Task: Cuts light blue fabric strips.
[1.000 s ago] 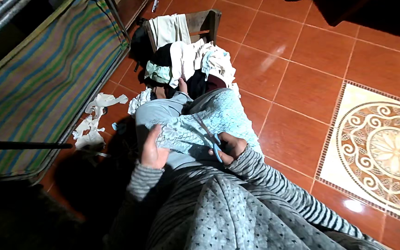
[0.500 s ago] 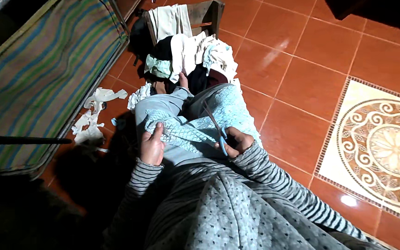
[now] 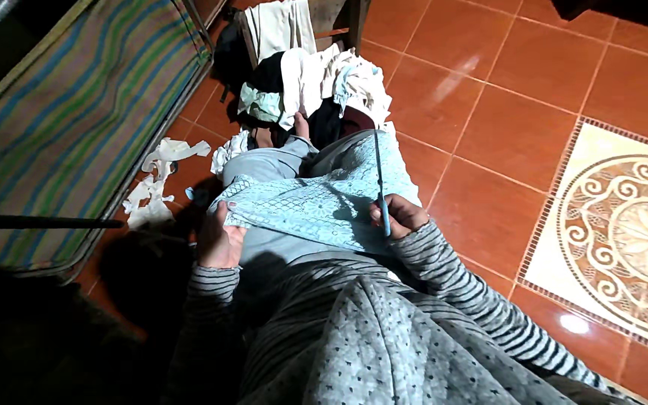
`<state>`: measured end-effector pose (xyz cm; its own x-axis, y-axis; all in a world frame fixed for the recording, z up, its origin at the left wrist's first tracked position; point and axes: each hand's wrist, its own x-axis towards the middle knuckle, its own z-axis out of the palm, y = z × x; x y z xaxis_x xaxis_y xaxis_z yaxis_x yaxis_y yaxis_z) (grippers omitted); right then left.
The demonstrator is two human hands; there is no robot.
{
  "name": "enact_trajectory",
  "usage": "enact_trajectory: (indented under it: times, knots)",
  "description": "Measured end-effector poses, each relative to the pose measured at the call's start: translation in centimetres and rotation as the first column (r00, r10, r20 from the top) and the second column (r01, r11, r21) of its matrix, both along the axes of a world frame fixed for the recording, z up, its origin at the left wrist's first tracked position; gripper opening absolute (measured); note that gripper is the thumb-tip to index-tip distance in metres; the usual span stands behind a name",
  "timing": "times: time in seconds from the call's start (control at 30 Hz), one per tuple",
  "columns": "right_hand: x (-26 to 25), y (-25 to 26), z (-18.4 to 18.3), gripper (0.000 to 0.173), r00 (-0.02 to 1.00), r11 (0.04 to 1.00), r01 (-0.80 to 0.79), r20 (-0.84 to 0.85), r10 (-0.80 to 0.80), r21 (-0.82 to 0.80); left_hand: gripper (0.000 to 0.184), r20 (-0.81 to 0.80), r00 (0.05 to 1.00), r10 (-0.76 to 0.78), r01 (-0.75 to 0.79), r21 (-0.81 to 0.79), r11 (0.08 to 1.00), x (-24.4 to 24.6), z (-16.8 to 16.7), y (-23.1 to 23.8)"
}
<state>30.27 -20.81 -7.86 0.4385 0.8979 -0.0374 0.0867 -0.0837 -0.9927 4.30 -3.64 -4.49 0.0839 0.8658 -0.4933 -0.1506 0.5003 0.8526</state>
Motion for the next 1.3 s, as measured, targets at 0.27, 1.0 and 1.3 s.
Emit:
enact_trajectory:
  times: [0.27, 1.0, 1.3]
  knots:
    - [0.1, -0.1, -0.4, 0.015, 1.000, 1.000, -0.007, -0.004, 0.007, -0.013, 0.058, 0.243, 0.955, -0.173, 0.245, -0.309, 0.919, 2.3, -0.7, -3.5]
    - [-1.3, -0.9, 0.9, 0.043, 0.941, 0.985, -0.145, 0.293, 0.168, -0.098, 0.043, -0.006, 0.958, -0.285, 0.284, -0.057, 0.957, 4.6, 2.0, -3.4]
    - [-1.1, -0.8, 0.8, 0.047, 0.908, 0.976, -0.155, 0.368, 0.202, -0.155, 0.056, -0.153, 0.551, -0.820, 0.832, 0.020, 0.555, 1.4, 0.9, -3.3]
